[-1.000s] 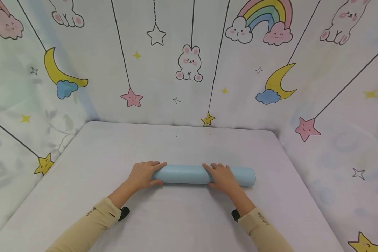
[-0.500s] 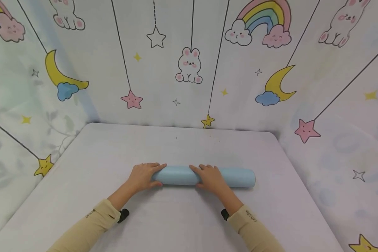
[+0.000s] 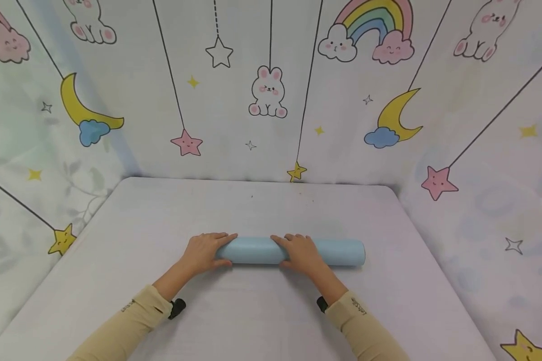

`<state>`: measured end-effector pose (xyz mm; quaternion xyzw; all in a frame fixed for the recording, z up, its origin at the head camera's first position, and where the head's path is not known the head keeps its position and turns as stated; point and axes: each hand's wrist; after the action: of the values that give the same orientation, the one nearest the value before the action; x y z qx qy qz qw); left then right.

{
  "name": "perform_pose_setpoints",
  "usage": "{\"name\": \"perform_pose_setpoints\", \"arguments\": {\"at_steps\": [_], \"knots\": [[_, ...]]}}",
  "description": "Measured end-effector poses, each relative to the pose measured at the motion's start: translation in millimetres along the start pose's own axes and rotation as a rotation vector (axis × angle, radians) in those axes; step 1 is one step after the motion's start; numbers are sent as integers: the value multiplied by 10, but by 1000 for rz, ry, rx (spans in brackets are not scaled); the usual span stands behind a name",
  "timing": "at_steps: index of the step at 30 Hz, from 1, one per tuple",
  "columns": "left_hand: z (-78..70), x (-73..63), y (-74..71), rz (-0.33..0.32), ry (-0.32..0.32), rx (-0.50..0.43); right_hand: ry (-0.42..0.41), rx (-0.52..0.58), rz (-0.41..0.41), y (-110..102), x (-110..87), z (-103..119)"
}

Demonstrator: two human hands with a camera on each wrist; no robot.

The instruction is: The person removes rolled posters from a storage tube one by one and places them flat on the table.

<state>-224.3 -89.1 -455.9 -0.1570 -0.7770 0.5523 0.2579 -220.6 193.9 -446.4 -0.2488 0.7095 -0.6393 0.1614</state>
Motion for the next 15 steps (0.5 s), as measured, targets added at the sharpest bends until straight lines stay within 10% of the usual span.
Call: {"name": "perform_pose_setpoints", "arguments": {"at_steps": [15], "knots": [[110, -30, -77, 41, -7, -138, 17, 13, -8, -24, -27, 12]]}}
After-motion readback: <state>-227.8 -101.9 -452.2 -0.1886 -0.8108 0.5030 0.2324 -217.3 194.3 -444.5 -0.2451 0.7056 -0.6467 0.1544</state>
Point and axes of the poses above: each hand's wrist, its own x-axis towards the middle knuckle, its own y-axis out of the palm, z = x × y, and after that the axes turned 11 degrees about -x, right-handed
